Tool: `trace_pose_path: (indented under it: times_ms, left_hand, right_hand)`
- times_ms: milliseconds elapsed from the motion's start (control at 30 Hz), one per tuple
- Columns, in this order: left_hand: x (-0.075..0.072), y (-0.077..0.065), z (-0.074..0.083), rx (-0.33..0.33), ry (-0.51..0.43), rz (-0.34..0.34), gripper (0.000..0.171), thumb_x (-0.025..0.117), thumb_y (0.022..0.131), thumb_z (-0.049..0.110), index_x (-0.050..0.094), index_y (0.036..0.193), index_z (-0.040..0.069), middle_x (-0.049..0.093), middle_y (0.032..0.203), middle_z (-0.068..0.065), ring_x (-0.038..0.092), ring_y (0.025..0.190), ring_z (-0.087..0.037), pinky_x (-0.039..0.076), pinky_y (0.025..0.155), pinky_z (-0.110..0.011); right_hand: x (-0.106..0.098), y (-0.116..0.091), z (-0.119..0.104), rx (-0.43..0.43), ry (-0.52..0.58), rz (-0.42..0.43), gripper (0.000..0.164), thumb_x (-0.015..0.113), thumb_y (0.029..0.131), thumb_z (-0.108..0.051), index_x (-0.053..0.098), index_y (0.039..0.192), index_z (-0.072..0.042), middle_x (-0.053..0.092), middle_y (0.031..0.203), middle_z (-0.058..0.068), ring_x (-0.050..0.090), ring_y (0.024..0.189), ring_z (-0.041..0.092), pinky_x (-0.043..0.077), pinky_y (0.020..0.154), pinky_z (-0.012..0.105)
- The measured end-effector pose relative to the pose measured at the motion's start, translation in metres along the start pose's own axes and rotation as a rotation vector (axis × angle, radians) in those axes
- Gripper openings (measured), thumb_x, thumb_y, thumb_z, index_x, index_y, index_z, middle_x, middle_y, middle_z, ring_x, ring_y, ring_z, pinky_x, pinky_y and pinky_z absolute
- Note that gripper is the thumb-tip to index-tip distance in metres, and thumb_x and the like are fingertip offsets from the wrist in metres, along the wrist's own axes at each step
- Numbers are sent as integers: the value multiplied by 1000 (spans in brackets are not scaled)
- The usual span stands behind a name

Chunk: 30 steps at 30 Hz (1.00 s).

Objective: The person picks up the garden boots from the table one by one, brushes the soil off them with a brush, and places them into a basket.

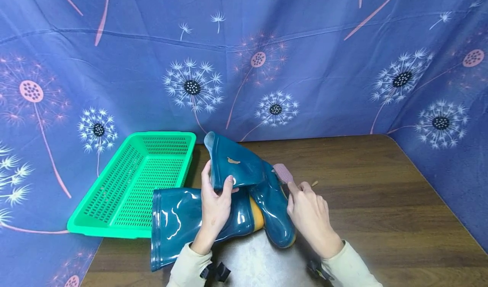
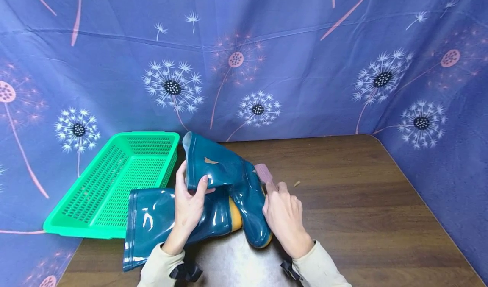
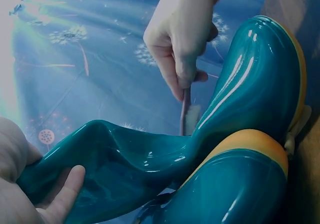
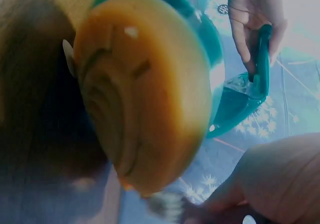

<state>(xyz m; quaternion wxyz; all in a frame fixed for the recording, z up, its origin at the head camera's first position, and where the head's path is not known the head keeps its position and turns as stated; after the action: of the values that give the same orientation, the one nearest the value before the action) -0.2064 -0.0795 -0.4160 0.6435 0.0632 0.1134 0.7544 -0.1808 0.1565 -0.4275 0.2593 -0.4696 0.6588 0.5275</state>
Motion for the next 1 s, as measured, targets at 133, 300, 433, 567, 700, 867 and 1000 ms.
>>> trace_pose_path:
  times_ms: [133,300,433,567,700,867,1000]
  left_hand:
    - [0,0,0,6,2,2,66,63,108,15,28,164,19,46,155,-15,66,126,-38,66,86,-34]
    - [0,0,0,2,2,6,66,63,108,15,28,164,20,46,156,-15,65,127,-38,66,86,-35]
    - [1,-1,-1,2,1,4,66,63,108,15,28,164,19,45,156,-15,64,128,-38,66,86,-35]
    - [1,0,-1,4,-6,0,66,63,108,15,28,164,19,46,155,-15,65,126,-38,66,86,-34]
    - [0,0,-2,-2,-14,-1,66,63,108,15,28,164,19,47,154,-16,66,125,-38,66,85,-33]
    - [0,-1,-1,-1,-8,1,66,62,109,17,26,165,18,47,155,-16,66,126,-38,66,86,-33]
    - [0,-1,-1,16,-5,0,65,61,109,15,26,165,18,47,154,-17,66,125,-39,66,85,-34]
  right_hand:
    - [-3,1,4,4,50,60,29,68,97,-8,77,124,-4,73,101,23,65,54,38,52,47,52]
    - [2,3,-2,-56,131,27,32,70,100,-11,76,131,-6,73,99,15,69,60,29,56,51,45]
    - [2,3,2,-35,114,-12,30,68,100,-11,77,129,-6,74,98,16,71,62,32,56,51,46]
    - [-8,5,16,44,87,19,28,64,100,-10,77,123,-3,74,96,21,69,63,48,52,49,57]
    - [-18,7,35,137,26,-16,25,58,99,-10,77,112,1,71,89,25,66,66,57,49,50,63]
    - [-25,9,45,180,-50,-36,25,56,97,-10,74,107,3,65,81,26,62,58,54,44,44,59]
    - [-27,9,45,181,-80,-107,25,54,98,-11,75,100,2,66,81,24,63,57,51,44,44,57]
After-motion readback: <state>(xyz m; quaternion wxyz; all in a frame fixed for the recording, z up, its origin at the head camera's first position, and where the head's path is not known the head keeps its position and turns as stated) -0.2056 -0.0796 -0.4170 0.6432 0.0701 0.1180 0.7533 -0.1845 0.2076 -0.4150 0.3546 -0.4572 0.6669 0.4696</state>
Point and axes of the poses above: each hand's wrist, its own y-axis towards the middle knuckle, its own x-axis out of the palm, z = x × y, the point moved 5 cm from there along y, towards the middle knuckle
